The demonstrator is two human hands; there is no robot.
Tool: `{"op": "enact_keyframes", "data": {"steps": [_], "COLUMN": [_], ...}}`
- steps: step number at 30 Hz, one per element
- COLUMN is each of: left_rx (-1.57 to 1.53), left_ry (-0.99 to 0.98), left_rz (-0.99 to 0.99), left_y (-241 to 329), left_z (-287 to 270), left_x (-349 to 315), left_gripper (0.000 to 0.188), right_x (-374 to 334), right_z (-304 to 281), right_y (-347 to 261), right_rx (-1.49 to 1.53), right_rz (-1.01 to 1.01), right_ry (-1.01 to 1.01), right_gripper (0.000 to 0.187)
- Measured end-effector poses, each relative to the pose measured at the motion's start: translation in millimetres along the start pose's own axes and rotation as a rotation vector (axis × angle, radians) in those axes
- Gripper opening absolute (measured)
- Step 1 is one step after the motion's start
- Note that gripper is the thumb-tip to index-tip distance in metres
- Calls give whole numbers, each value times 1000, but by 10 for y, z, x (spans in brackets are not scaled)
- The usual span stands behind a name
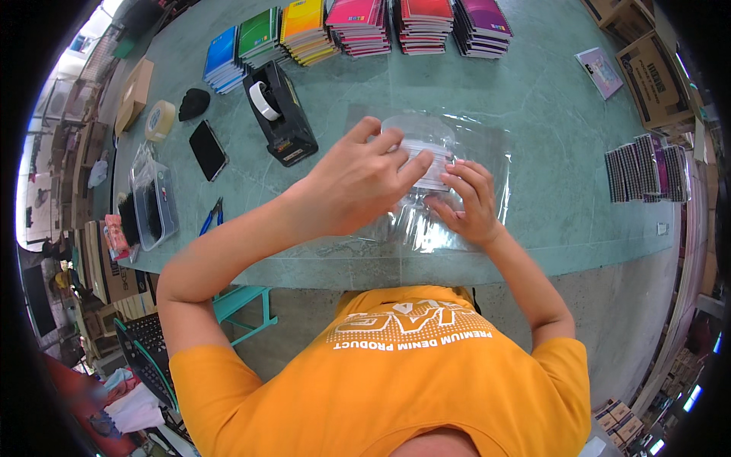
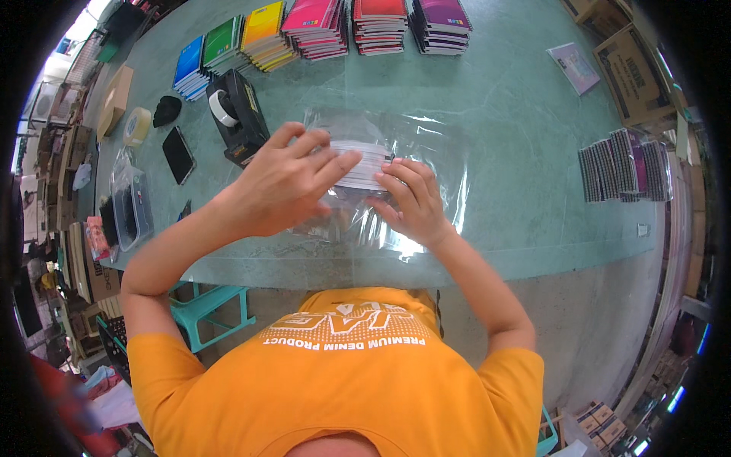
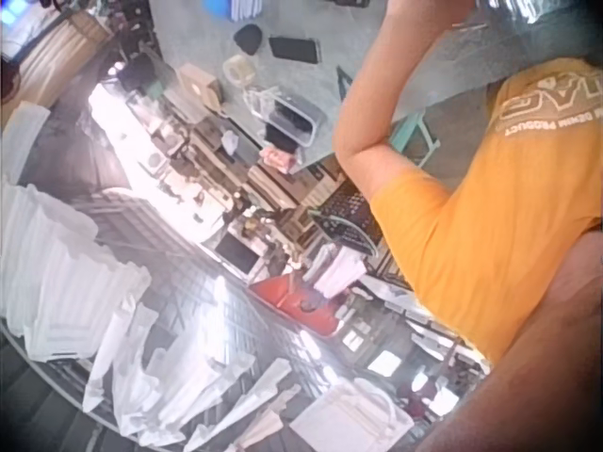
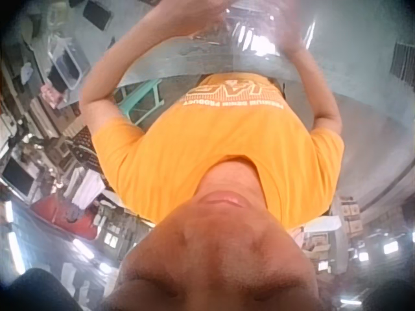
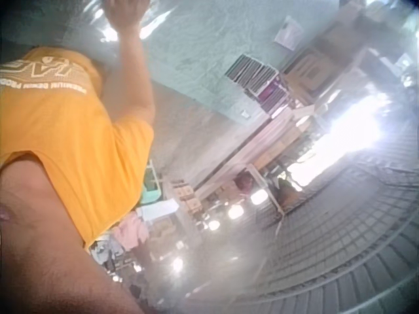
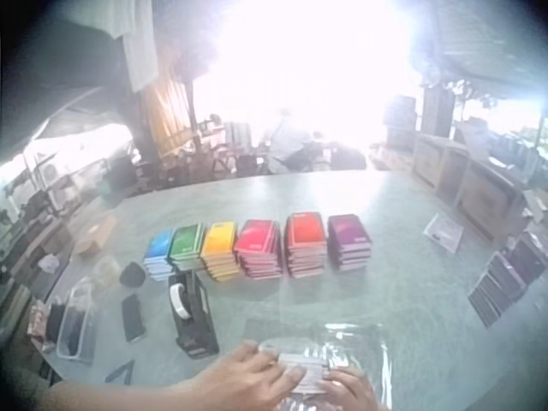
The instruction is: The person assembles a stack of colorful spiral notebooks, places them into a clear plastic bag, and seals the bag using adhesive tape from a dispenser.
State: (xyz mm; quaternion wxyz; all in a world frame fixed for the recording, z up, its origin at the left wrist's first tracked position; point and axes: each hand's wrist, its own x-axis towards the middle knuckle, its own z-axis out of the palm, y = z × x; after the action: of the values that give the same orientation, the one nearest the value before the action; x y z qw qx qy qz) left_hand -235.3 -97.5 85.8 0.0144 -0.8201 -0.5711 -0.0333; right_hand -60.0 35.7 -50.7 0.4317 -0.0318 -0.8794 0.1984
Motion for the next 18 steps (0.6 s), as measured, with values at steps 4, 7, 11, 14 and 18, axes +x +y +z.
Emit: {"op": "enact_keyframes", "data": {"steps": [4, 7, 11, 14, 18], "left_rx": [144, -41, -83, -22, 142], "left_ry": [-298, 197, -326, 25, 138], "left_rz": [341, 383, 408, 362, 249], "left_y": [281, 186, 158, 72, -353], "left_z": [8, 138, 185, 87, 70], "left_x": [-194, -238, -222, -174, 178], "left_gripper": [39, 32, 43, 41, 24], "right_x": [38, 149, 187, 165, 199], "right_z": [-55, -89, -96, -89, -73], "right_y": [4, -11, -29, -47, -99], "right_rx": [-110, -111, -118, -164, -169], "right_rz": [-12, -39, -62, -69, -36], "right_ry": [-153, -204, -238, -232, -246], "right_gripper": [46, 44, 41, 39, 35]}}
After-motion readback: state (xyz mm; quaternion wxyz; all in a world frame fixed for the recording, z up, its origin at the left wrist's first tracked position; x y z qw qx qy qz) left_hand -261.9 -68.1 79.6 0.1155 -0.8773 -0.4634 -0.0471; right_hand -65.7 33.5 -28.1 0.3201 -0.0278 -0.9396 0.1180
